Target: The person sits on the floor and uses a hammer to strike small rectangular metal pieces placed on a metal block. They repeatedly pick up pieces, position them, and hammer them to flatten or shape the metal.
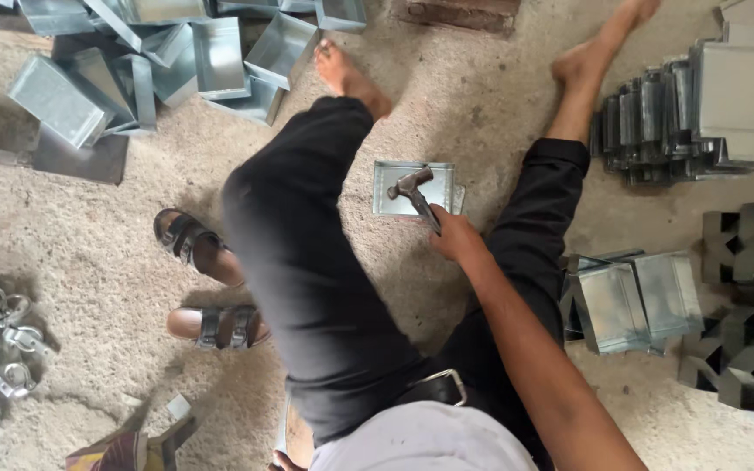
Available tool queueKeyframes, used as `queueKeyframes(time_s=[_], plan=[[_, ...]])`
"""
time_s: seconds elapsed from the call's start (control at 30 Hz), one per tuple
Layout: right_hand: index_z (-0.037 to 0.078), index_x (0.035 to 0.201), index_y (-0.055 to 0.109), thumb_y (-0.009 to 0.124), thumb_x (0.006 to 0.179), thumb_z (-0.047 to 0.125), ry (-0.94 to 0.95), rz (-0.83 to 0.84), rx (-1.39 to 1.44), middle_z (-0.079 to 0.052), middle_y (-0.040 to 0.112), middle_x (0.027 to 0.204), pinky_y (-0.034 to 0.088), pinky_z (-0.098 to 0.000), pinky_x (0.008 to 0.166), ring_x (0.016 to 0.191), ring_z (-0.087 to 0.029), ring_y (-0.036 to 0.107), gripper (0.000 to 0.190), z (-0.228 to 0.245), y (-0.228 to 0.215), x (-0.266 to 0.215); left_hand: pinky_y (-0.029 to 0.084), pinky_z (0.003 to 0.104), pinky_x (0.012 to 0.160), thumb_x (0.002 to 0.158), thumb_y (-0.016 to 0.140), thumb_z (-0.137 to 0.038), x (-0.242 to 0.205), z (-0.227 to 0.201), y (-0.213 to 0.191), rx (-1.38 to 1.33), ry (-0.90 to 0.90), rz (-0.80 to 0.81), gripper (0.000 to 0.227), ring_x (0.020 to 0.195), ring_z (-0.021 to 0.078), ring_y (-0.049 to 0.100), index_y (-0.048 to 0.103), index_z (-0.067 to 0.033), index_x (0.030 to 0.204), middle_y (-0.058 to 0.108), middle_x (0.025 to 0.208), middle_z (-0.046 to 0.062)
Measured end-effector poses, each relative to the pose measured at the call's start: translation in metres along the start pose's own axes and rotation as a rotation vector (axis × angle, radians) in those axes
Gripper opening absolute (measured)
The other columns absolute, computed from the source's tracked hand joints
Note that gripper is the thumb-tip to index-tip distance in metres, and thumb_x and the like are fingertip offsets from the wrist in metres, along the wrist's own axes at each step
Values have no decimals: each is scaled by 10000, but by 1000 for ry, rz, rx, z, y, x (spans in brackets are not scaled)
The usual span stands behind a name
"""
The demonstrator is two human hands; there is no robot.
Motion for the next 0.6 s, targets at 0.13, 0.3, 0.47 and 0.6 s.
queueKeyframes(time_s=[0.13, 0.3, 0.47, 0.6], plan=[[83, 1500, 483, 633, 856, 123, 221, 191, 201, -243, 745, 842, 614, -435, 608, 616, -312, 745, 662, 0, -6, -7, 114, 382, 1236, 982, 396, -617, 10, -32, -5, -39, 7, 67, 842, 1563, 232, 143, 201, -76, 1596, 134, 1714, 96], [57, 1502, 444, 644, 935, 130, 265, 123, 378, -199, 734, 847, 589, -413, 531, 585, -261, 722, 606, -11, 10, -16, 100, 383, 1236, 983, 384, -617, -22, -4, -8, 9, -57, 134, 847, 1566, 231, 121, 162, -80, 1600, 105, 1716, 93], [104, 1519, 359, 666, 908, 178, 366, 190, 532, -190, 688, 1044, 625, -413, 602, 732, -294, 746, 688, -2, 14, -17, 87, 383, 1236, 984, 372, -616, -36, -36, -6, -40, -83, 259, 853, 1569, 229, 98, 124, -85, 1603, 77, 1718, 89], [68, 1443, 541, 762, 895, 340, 19, 83, 15, -242, 729, 1151, 546, -443, 873, 1038, -371, 692, 650, -13, 20, 10, 77, 384, 1236, 984, 363, -616, -49, -55, -12, -94, -132, 314, 859, 1572, 228, 80, 94, -89, 1606, 54, 1719, 86]])
Point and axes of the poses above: each hand's wrist, its own x-axis towards the middle knuckle, its own y-axis out of the palm, z = x × y, the point moved 2 cm from there along x, towards the middle knuckle
